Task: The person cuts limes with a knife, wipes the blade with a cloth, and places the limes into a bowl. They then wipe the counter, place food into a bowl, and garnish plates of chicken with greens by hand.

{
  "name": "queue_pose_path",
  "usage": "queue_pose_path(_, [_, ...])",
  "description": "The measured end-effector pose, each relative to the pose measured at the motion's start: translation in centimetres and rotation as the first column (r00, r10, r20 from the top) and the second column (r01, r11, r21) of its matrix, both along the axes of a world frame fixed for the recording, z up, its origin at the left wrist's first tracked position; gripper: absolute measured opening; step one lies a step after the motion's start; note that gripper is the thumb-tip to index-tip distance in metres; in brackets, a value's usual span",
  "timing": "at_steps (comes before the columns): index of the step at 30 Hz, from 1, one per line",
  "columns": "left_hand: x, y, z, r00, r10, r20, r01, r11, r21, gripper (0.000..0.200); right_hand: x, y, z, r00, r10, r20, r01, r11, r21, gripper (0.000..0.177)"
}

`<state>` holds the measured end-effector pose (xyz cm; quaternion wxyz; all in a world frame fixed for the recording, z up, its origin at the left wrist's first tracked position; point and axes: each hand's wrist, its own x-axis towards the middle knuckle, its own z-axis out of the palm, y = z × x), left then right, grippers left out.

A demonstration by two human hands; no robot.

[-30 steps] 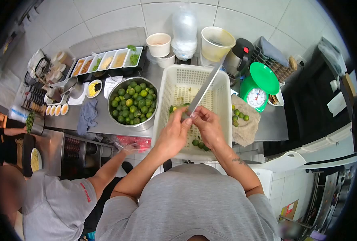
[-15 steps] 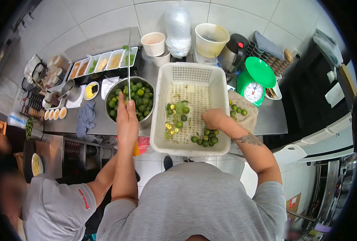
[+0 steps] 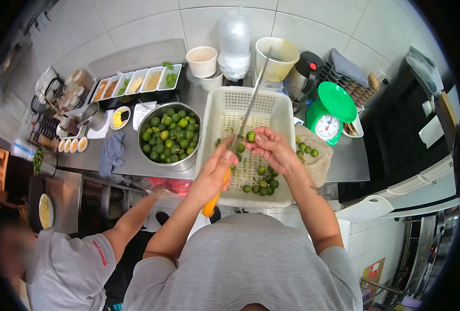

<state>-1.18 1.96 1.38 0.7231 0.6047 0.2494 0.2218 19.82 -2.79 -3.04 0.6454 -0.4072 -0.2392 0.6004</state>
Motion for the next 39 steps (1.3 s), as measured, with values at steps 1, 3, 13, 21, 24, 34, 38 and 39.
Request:
queue_pose_path(1, [0.4,-0.1,-0.1,1.0,-0.028,0.009,0.028,0.999,-0.019,0.062,-0.2,-0.2,0.0,1.0,-0.016,-0.019,0.016,1.0,0.009,0.028])
queue_pose_path(3, [1.1,-0.3,-0.4,0.996,-0.082,0.025,0.083,0.995,-0.059,0.055,-0.6,-0.4,-0.4,0.999,-0.03,0.02,0.03,0.999,0.021,0.027])
queue_pose_path(13, [2.0,-0.1,-2.6,0.989,-0.059,-0.136,0.064,0.997,0.03,0.054,-0.6,-2.2,-0.6,0.999,-0.044,-0.019,0.046,0.996,0.077,0.027])
queue_pose_path(21, [1.2,-1.3,-2.4,0.97,0.063,-0.233,0.072,0.846,0.528,0.044,-0.4,-1.9,-0.8,0.967,-0.249,-0.048,0.253,0.964,0.088,0.022])
queue_pose_path(24, [0.8,-2.0,-2.1,0.95,0.069,-0.305,0.125,0.81,0.574,0.048,-0.5,-1.7,-1.2,0.947,-0.321,-0.027,0.322,0.938,0.127,0.02])
queue_pose_path(34, [1.8,-1.5,-1.6,0.932,0.14,-0.334,0.098,0.79,0.605,0.052,-3.5,-1.3,-1.9,0.961,-0.245,0.126,0.227,0.964,0.14,0.02])
queue_pose_path(38, [2.1,-0.5,-3.5,0.94,0.188,-0.283,0.002,0.831,0.556,0.043,-4.6,-1.4,-1.8,0.976,-0.181,0.119,0.17,0.981,0.097,0.023])
queue_pose_path(39, [2.3,-0.3,-3.5,0.943,0.195,-0.271,-0.03,0.858,0.512,0.041,-4.9,-1.3,-1.8,0.984,-0.15,0.1,0.141,0.986,0.093,0.023])
